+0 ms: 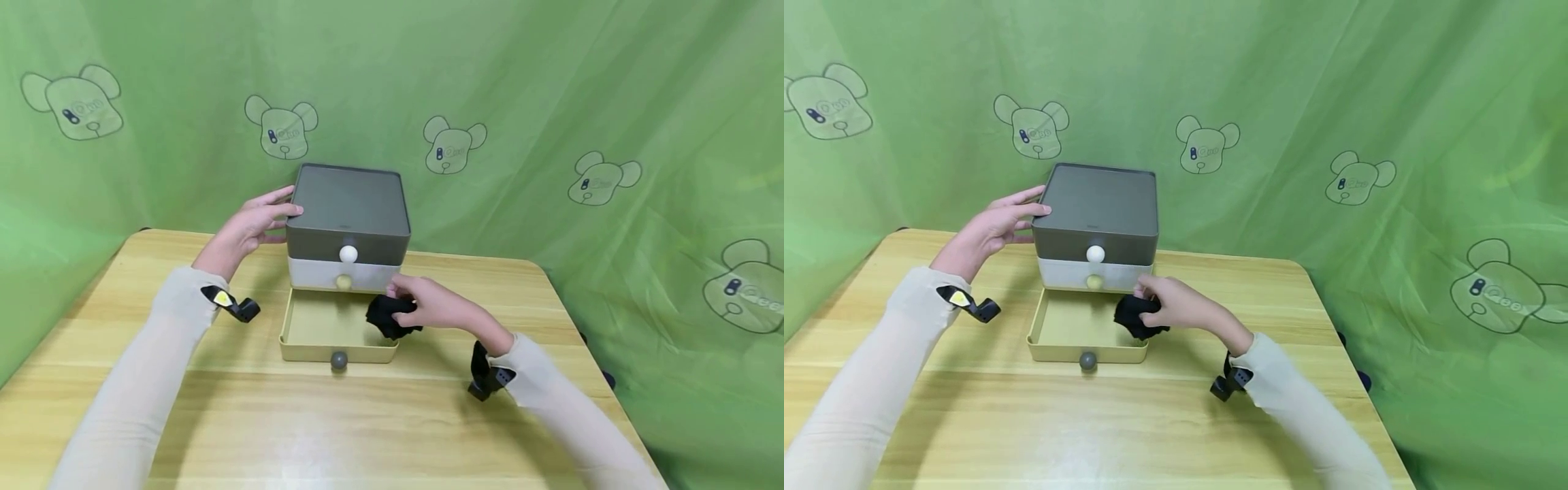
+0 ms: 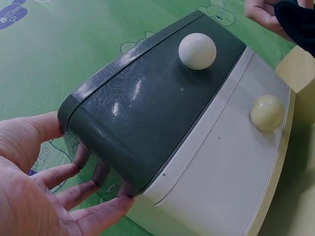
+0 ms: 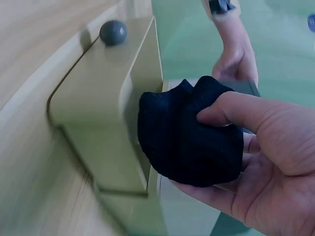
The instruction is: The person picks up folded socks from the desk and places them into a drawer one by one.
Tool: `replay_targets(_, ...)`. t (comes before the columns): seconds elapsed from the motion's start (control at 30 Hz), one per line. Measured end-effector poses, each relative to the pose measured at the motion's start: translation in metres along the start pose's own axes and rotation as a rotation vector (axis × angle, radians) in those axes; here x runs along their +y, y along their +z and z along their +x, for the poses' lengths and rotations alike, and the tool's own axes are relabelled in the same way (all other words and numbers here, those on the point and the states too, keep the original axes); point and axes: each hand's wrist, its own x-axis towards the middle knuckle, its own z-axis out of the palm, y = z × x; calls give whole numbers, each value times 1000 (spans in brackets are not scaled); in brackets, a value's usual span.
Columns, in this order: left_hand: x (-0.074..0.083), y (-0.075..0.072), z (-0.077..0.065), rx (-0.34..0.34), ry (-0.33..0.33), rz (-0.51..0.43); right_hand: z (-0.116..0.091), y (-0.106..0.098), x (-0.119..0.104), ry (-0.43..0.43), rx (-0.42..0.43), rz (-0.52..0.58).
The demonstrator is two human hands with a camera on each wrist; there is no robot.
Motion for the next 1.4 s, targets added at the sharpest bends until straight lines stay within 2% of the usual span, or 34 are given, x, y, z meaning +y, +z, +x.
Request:
replay_targets(0.3,-1,-1,2,1,3,-11,37,10,-41,-64,-3,-75)
replay_targets(0.43,-1,-1,2,3,-2,-10,53,16,-51,-111,-21,-117)
replay_targets(0.67,-1,-2,2,6,2,-13,75,21,-65,-138,-89,-145)
replay_targets(1.17,-2,-1,4,7,8,-10,106,51,-63,-75,-250,-190)
replay_targets(1.4,-4,-2,5,6,7,-16,117,67,-53,-39,-336,-162)
